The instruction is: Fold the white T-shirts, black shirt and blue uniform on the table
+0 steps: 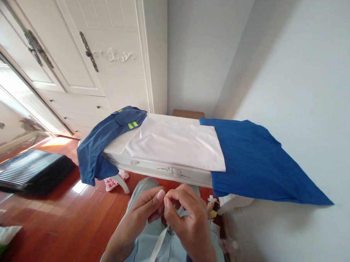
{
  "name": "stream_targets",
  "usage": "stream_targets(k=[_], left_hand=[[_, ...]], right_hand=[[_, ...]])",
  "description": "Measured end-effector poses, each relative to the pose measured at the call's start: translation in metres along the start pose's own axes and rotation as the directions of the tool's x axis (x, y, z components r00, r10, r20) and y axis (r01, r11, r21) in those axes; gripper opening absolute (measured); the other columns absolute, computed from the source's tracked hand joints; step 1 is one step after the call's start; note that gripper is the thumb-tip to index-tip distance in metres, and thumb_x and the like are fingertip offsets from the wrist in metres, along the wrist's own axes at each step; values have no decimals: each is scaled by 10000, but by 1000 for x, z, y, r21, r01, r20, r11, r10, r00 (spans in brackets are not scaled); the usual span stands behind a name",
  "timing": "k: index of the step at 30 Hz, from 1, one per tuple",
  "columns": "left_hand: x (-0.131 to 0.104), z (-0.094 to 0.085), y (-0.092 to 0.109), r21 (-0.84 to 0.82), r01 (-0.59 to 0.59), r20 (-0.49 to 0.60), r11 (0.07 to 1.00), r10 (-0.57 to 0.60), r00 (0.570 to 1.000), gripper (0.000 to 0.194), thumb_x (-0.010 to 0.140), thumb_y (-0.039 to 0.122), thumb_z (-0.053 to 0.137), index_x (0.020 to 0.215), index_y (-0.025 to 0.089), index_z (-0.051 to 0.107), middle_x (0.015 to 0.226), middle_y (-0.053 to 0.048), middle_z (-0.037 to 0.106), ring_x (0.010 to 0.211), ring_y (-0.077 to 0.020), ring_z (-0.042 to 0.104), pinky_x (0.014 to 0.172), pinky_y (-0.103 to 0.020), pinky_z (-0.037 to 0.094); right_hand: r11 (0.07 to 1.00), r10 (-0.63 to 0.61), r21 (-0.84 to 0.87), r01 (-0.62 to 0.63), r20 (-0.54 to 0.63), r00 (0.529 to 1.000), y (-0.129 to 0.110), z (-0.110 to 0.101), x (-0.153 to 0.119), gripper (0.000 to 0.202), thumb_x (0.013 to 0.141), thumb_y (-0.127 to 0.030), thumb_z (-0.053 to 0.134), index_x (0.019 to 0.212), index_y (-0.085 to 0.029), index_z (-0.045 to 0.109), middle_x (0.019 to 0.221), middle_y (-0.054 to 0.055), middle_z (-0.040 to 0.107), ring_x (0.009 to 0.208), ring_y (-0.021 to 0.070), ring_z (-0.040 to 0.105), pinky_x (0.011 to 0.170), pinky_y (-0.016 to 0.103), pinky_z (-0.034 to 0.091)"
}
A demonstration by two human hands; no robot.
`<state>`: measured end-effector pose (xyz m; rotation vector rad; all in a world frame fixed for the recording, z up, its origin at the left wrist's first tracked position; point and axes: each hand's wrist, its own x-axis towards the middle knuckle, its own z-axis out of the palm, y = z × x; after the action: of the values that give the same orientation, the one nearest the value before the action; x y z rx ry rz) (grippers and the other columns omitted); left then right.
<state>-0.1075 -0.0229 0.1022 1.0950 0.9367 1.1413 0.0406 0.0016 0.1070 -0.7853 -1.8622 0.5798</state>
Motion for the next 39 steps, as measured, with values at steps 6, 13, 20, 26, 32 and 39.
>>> stream_targets(k=[6,13,20,26,32,39], left_hand=[[1,2,0,-36,18,-8,999,-18,1000,532,907,644,553,647,188,465,573,42,341,532,-96,271,520,-272,173],[1,0,-2,-59,21,-25,998,-22,999,533,919,631,543,638,184,470,555,41,337,514,-90,268,508,-272,170],[5,-1,-13,-247,28,24,969,-23,999,548,879,676,579,664,183,471,529,53,350,471,-72,266,480,-249,172],[12,3,-20,-380,71,46,922,-58,997,580,798,694,670,660,164,479,563,54,371,443,-36,259,421,-205,157],[13,2,-17,-428,90,34,899,-84,996,562,734,670,749,713,165,501,535,86,336,428,-25,231,391,-167,150],[10,1,-16,-394,64,-8,917,-73,997,583,759,693,713,669,184,444,535,80,340,436,-28,226,402,-171,160]], right_hand=[[1000,16,-2,-16,-21,1000,3,2,0,186,924,-173,582,740,-197,597,679,-17,550,606,100,486,555,218,394],[993,85,89,-81,-48,995,9,2,-5,143,938,-189,593,802,-195,638,739,3,590,660,112,532,595,222,446],[969,152,211,-132,-79,985,13,8,-14,285,918,-185,668,1195,-237,627,962,39,633,811,132,635,726,245,562],[992,-35,121,41,-56,998,4,7,-7,315,907,-102,657,1159,-286,701,999,33,674,913,134,661,778,222,569],[992,-85,92,89,-47,995,3,10,-5,352,901,-77,654,1165,-298,723,1009,22,671,930,116,669,794,192,567],[990,-63,121,68,-42,997,1,12,-3,289,904,-85,653,1093,-289,732,985,12,663,904,103,665,781,174,560]])
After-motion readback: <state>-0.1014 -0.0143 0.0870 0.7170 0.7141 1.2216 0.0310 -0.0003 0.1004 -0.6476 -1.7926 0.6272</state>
